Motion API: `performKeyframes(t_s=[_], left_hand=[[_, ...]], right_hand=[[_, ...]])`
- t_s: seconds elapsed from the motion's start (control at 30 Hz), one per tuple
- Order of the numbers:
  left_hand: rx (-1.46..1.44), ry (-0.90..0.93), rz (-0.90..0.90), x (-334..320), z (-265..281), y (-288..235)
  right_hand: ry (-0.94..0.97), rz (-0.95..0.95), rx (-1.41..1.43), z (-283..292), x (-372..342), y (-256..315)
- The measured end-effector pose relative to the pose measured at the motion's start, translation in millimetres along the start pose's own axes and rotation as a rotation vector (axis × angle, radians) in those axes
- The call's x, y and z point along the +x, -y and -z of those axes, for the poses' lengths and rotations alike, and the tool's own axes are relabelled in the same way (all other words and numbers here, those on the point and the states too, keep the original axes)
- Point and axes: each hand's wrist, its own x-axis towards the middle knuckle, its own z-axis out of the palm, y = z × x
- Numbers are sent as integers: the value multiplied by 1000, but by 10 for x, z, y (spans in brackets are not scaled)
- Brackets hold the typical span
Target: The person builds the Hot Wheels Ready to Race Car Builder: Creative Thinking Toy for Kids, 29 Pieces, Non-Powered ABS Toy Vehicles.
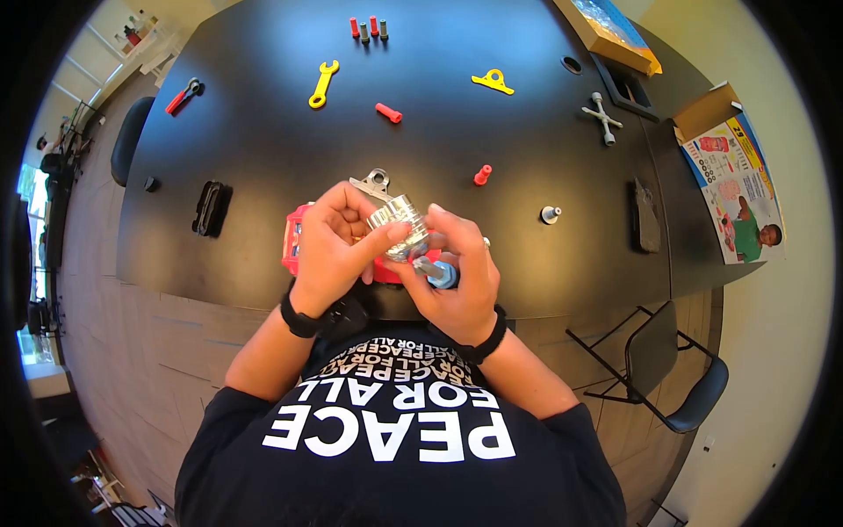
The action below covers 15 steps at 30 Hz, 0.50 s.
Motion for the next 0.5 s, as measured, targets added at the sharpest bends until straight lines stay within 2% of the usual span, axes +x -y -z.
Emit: performKeyframes(t_s=[0.07,0.1,0.13,0.2,0.23,0.27,0.33,0.37,0.4,0.47,0.5], left_hand=[[-58,-41,103,-67,28,85],[-39,-45,125,-96,31,113],[-40,-44,130,-124,45,141],[624,-22,-270,-165,106,160],[863,-52,-424,-189,140,117],[860,-49,-424,-188,170,59],[1031,-57,-567,-184,242,-21],[984,9,-490,-176,310,48],[981,15,-490,-174,334,98],[977,131,-444,-167,357,180],[976,131,-444,-166,355,232]], right_hand=[[66,-14,-3,19,-32,-36],[63,-106,9,6,-75,-62],[62,-111,8,17,-95,-82],[187,-313,33,97,-105,-137],[254,-424,73,158,-75,-135],[252,-426,70,171,-63,-168],[294,-575,329,184,-34,-247],[343,-652,349,220,-26,-269],[338,-655,346,221,-2,-269],[475,-641,192,223,91,-250],[534,-444,-25,236,141,-259]])
